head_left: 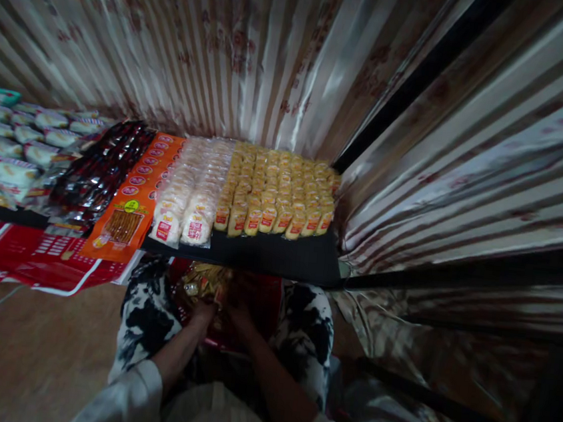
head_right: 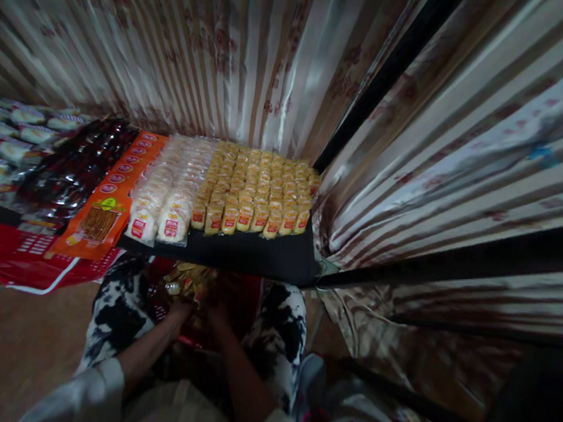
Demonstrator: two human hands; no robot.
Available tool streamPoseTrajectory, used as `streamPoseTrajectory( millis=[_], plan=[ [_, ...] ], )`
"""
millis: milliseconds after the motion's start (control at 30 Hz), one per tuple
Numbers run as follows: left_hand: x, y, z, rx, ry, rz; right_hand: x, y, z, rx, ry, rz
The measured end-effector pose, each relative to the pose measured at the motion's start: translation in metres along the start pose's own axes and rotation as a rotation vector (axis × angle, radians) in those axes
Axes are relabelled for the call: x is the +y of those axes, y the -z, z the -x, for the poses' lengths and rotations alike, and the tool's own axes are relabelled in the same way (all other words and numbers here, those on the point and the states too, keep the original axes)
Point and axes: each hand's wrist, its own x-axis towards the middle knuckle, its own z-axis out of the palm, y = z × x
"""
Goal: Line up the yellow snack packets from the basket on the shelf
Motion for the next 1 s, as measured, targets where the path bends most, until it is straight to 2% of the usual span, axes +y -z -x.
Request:
streamPoseTrajectory(
  millis=[167,300,467,633,700,767,933,1000],
  plan=[
    [0.009,0.003,0.024,-0.033,-0.022,0.057,-0.016,0.007,0.01,0.023,0.043,0.008],
    [0.021,0.019,0.034,-0.032,-0.089,0.063,-0.034,0.02,0.018,0.021,0.121,0.027],
    [0.042,0.04,0.036,0.023,-0.31,0.024,-0.054,0.034,0.029,-0.137,0.258,0.08],
    [0.061,0.041,0.042,-0.095,-0.464,0.14,-0.066,0.039,0.035,-0.285,0.378,0.1],
    [0.07,0.041,0.045,-0.121,-0.506,0.176,-0.074,0.042,0.038,-0.285,0.416,0.134],
    [0.081,0.045,0.048,-0.141,-0.547,0.188,-0.088,0.048,0.041,-0.161,0.495,0.2],
    [0.123,0.055,0.059,-0.171,-0.594,0.232,-0.141,0.082,0.039,0.541,0.79,0.376],
    [0.143,0.055,0.063,-0.199,-0.613,0.233,-0.161,0.1,0.027,0.714,0.843,0.429]
  ],
)
